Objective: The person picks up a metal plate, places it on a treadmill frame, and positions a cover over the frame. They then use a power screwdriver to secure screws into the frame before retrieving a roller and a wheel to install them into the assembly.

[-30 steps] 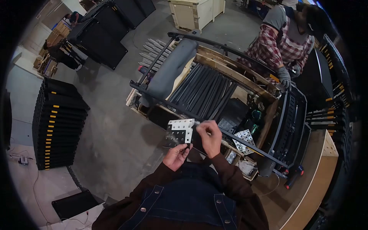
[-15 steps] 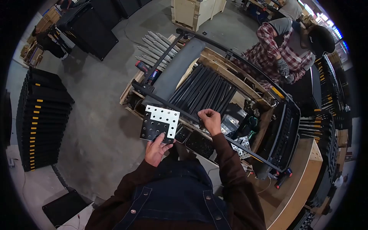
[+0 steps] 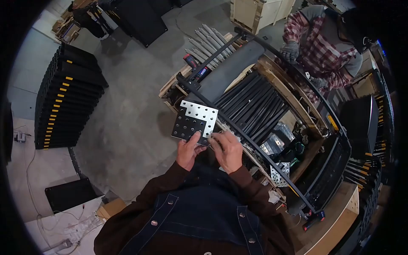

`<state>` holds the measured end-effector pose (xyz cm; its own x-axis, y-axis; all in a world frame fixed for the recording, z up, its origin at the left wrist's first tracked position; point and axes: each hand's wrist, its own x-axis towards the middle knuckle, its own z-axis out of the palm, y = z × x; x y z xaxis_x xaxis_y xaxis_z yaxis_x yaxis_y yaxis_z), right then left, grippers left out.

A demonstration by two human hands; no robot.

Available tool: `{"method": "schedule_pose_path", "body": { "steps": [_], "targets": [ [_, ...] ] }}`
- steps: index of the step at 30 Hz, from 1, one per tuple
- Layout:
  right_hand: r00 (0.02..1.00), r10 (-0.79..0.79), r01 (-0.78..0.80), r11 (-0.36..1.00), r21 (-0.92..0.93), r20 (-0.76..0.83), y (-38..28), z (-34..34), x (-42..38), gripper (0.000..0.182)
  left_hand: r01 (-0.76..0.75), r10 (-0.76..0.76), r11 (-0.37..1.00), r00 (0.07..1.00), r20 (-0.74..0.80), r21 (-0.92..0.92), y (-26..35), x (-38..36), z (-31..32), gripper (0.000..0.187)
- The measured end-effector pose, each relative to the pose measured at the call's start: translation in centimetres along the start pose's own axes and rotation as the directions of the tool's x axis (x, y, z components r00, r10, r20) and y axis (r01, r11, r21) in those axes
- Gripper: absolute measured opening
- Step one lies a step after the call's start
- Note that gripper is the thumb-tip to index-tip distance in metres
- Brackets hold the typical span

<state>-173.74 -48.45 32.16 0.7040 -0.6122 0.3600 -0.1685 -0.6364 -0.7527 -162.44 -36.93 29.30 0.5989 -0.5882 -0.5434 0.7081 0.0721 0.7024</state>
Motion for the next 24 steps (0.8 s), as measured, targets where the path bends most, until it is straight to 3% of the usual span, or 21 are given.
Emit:
{"method": "schedule_pose_path", "body": {
  "steps": [3, 7, 9, 11, 13, 14, 16, 18, 21, 24],
  "targets": [
    [0.998, -0.043, 0.041, 0.998, 0.045, 0.037, 0.7, 2.2, -1.1, 0.019, -0.057, 0.057, 0.998, 0.998, 0.000, -0.038, -0.2, 0.2, -0.4, 0.021],
    [0.997, -0.066, 0.064, 0.997, 0.050, 0.050, 0.2, 3.7, 0.2, 0.016, -0.008, 0.004, 0.999, 0.997, -0.075, -0.049, 0.7, 0.8, -1.8, 0.022],
    [0.963, -0.246, 0.247, 0.969, 0.004, 0.114, 0.1, 4.1, 1.6, 0.015, 0.166, -0.182, 0.957, 0.982, -0.045, -0.238, 0.2, 2.5, -4.0, 0.023],
    [0.954, -0.275, 0.275, 0.961, 0.020, 0.114, 0.5, 5.9, 3.5, 0.016, 0.208, -0.217, 0.936, 0.976, -0.001, -0.283, 0.9, 4.0, -5.4, 0.023],
    [0.995, -0.086, 0.064, 0.949, 0.310, 0.058, 0.9, 8.0, 6.2, 0.014, 0.151, -0.177, 0.935, 0.983, -0.054, -0.322, 2.0, 5.9, -6.4, 0.020],
    [0.992, 0.112, -0.127, 0.913, 0.387, 0.061, 1.3, 9.0, 7.8, 0.009, 0.135, -0.168, 0.945, 0.982, -0.088, -0.299, 3.2, 6.6, -6.7, 0.020],
    [0.878, 0.469, -0.418, 0.646, 0.638, 0.100, 3.7, 11.1, 11.6, 0.010, 0.095, -0.130, 0.961, 0.984, -0.123, -0.258, 5.7, 7.8, -7.4, 0.020],
    [0.869, 0.493, -0.434, 0.723, 0.538, 0.038, 6.5, 12.2, 15.1, 0.013, 0.064, -0.087, 0.977, 0.990, -0.108, -0.204, 7.9, 8.8, -8.7, 0.019],
    [0.744, 0.639, -0.632, 0.580, 0.514, 0.194, 9.2, 13.4, 18.0, 0.015, 0.104, -0.112, 0.989, 0.991, -0.067, -0.105, 9.9, 10.0, -11.1, 0.017],
    [0.709, 0.648, -0.673, 0.503, 0.542, 0.278, 10.0, 14.3, 18.3, 0.016, 0.145, -0.146, 0.989, 0.988, -0.039, -0.024, 11.6, 11.3, -12.6, 0.017]
  ]
}}
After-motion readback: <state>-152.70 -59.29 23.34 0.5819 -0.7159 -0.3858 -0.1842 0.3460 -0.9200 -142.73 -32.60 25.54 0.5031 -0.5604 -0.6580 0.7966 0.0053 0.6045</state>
